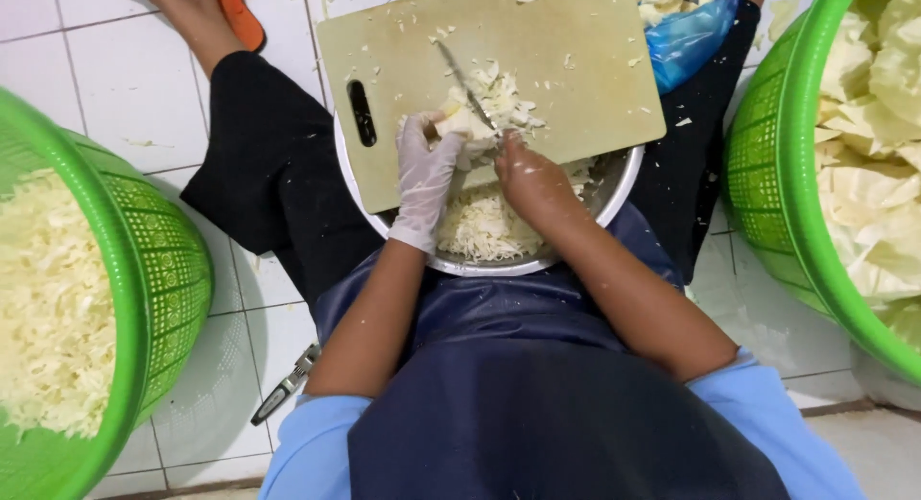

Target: A person sitting on the floor uses a large knife to shred a head of cabbage on a cutting board placed over a bowl.

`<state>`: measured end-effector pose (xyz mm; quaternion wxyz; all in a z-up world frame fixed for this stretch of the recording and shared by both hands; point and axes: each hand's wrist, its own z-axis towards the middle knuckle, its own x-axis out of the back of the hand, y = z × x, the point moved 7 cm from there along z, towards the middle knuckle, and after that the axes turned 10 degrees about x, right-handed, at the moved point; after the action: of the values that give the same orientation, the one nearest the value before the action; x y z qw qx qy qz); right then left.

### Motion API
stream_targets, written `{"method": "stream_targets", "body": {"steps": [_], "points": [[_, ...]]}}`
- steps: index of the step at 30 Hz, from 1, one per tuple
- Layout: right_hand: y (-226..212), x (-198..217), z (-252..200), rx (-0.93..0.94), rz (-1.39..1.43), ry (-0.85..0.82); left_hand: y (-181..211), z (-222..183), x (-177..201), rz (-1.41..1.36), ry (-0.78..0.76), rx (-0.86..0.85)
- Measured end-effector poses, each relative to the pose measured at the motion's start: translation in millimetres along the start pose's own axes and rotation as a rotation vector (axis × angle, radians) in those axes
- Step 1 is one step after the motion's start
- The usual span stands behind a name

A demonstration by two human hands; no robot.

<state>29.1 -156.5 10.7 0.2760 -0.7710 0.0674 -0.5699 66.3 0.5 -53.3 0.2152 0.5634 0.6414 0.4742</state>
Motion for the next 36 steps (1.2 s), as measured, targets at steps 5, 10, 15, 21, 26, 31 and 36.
{"method": "stream_targets", "body": {"steps": [5,10,15,21,26,31,36], "points": [[17,37,-21,-0.160,0.155,-0.155,7,-8,8,-0.180,-0.037,-0.075],[46,61,-20,-0.064,0.011,0.014,19,-15,11,-0.095,-0.016,-0.103],[-15,58,-52,0.124,-0.278,0.069,15,-16,11,-0.020,-0.012,-0.041],[-8,28,-46,0.133,-0.250,0.031,12,-11,9,-0.076,-0.043,-0.014],[-15,23,-35,0.080,-0.152,-0.061,-4,2,3,-0.269,-0.106,0.032],[-3,-6,-16,0.043,-0.157,-0.086,-4,0,-2,-0.291,-0.103,0.016],[-15,9,-15,-0.278,0.226,-0.131,21,-25,-5,-0.314,-0.103,0.017]]}}
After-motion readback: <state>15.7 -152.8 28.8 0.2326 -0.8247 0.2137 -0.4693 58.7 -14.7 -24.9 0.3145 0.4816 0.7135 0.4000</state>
